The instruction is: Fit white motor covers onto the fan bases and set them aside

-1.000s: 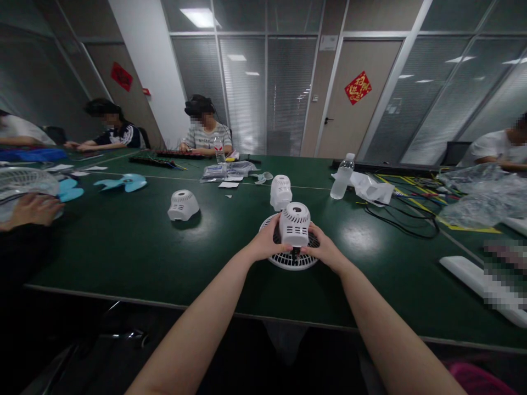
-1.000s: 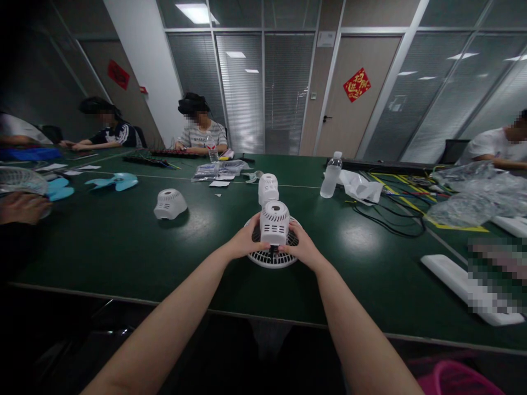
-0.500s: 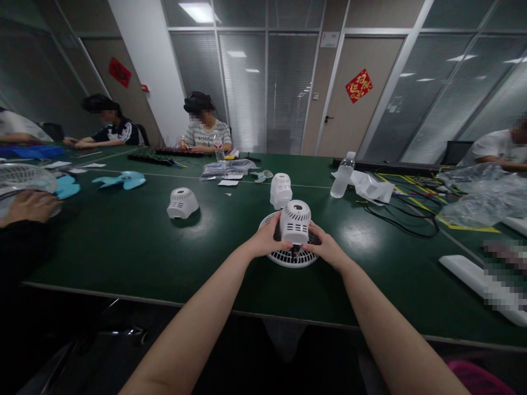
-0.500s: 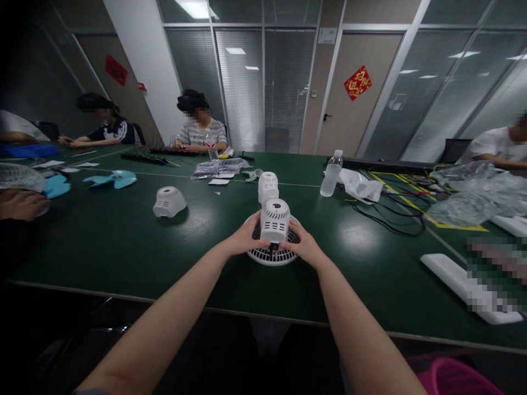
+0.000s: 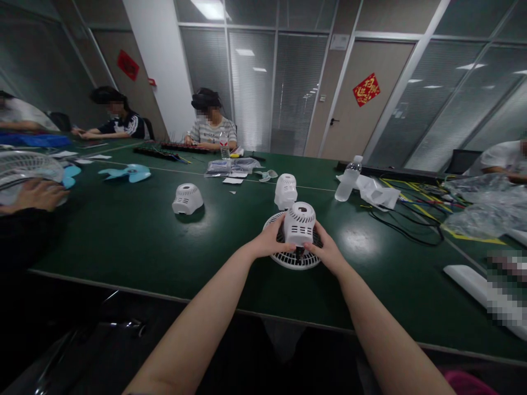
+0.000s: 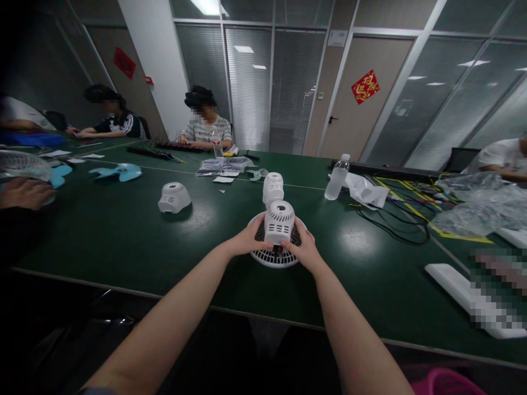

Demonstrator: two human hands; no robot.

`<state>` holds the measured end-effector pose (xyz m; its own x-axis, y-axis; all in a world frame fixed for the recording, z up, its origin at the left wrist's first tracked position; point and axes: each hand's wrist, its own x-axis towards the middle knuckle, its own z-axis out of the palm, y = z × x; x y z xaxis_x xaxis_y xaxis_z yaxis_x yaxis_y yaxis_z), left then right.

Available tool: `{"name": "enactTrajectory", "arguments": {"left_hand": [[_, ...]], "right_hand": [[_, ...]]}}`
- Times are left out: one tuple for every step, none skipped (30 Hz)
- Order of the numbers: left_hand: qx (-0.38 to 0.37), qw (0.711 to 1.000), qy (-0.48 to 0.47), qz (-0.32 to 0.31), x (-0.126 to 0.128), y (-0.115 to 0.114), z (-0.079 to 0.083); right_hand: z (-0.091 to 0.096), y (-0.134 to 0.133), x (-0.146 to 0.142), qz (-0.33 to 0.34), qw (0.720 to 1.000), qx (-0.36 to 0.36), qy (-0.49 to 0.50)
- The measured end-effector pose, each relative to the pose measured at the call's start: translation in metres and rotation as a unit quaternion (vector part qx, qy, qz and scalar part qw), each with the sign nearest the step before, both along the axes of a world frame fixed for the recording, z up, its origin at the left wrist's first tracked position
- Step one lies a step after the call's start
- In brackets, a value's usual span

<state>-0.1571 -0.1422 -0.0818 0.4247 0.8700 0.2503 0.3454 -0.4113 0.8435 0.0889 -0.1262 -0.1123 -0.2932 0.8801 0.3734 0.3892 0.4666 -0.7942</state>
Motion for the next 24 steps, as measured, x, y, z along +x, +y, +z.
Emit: {"name": "enactTrajectory", "arguments": {"left_hand": [[-0.009, 1.000, -0.003, -0.005, -0.001, 0.000, 0.000], [-0.017, 1.000, -0.005, -0.006, -0.002, 0.000, 0.001], [-0.022, 1.000, -0.004, -0.004, -0.003, -0.001, 0.001], [-0.025, 1.000, -0.002, -0.001, -0.004, -0.001, 0.001], [-0.028, 1.000, 0.002, 0.002, -0.004, -0.001, 0.002], [-0.030, 1.000, 0.008, 0.004, -0.004, -0.001, 0.002], [-0.030, 0.999, 0.014, 0.006, -0.004, 0.000, 0.002], [-0.029, 0.999, 0.018, 0.007, -0.004, 0.000, 0.002], [-0.026, 0.999, 0.021, 0.007, -0.004, 0.000, 0.001], [-0.022, 1.000, 0.022, 0.008, -0.004, 0.000, 0.001], [-0.017, 1.000, 0.020, 0.010, -0.004, 0.000, 0.000], [-0.013, 1.000, 0.018, 0.012, -0.004, 0.001, 0.000], [-0.012, 1.000, 0.018, 0.014, -0.004, 0.001, 0.000], [-0.011, 1.000, 0.021, 0.016, -0.004, 0.001, -0.001], [-0.012, 0.999, 0.027, 0.020, -0.005, 0.000, -0.001], [-0.012, 0.999, 0.034, 0.023, -0.005, 0.000, -0.001], [-0.010, 0.999, 0.041, 0.026, -0.005, 0.000, -0.001], [-0.007, 0.998, 0.047, 0.029, -0.005, 0.000, 0.000], [-0.003, 0.998, 0.052, 0.032, -0.006, 0.001, -0.001], [0.001, 0.998, 0.056, 0.034, -0.006, 0.001, -0.001], [0.004, 0.998, 0.059, 0.034, -0.006, 0.001, -0.002], [0.008, 0.997, 0.062, 0.033, -0.006, 0.001, -0.003], [0.014, 0.997, 0.064, 0.032, -0.006, 0.001, -0.005], [0.020, 0.997, 0.063, 0.030, -0.005, 0.001, -0.006]], "right_hand": [[0.001, 0.000, 0.000, 0.001, 1.000, -0.002, 0.002], [0.002, -0.001, 0.000, 0.003, 1.000, -0.004, 0.004], [0.002, -0.001, 0.000, 0.007, 1.000, -0.006, 0.007], [0.003, -0.001, 0.000, 0.012, 1.000, -0.009, 0.008], [0.004, -0.001, 0.001, 0.018, 1.000, -0.013, 0.010], [0.005, -0.001, 0.001, 0.023, 1.000, -0.016, 0.010], [0.006, -0.002, 0.001, 0.027, 0.999, -0.019, 0.010], [0.007, -0.002, 0.001, 0.030, 0.999, -0.021, 0.010], [0.008, -0.003, 0.002, 0.031, 0.999, -0.022, 0.011], [0.009, -0.004, 0.002, 0.031, 0.999, -0.023, 0.011], [0.009, -0.004, 0.001, 0.030, 0.999, -0.025, 0.013], [0.010, -0.005, 0.001, 0.029, 0.999, -0.027, 0.014], [0.011, -0.006, 0.001, 0.028, 0.999, -0.032, 0.014], [0.012, -0.006, 0.001, 0.026, 0.999, -0.037, 0.014], [0.012, -0.007, 0.001, 0.025, 0.999, -0.041, 0.013], [0.013, -0.007, 0.001, 0.024, 0.999, -0.044, 0.012], [0.013, -0.007, 0.001, 0.023, 0.999, -0.046, 0.012], [0.014, -0.007, 0.001, 0.023, 0.999, -0.047, 0.012], [0.014, -0.007, 0.001, 0.024, 0.999, -0.047, 0.010], [0.014, -0.007, 0.002, 0.024, 0.999, -0.047, 0.008], [0.013, -0.007, 0.002, 0.025, 0.999, -0.046, 0.003], [0.012, -0.006, 0.003, 0.027, 0.999, -0.046, -0.001], [0.011, -0.006, 0.003, 0.034, 0.998, -0.048, -0.001], [0.010, -0.006, 0.004, 0.045, 0.998, -0.051, 0.009]]}}
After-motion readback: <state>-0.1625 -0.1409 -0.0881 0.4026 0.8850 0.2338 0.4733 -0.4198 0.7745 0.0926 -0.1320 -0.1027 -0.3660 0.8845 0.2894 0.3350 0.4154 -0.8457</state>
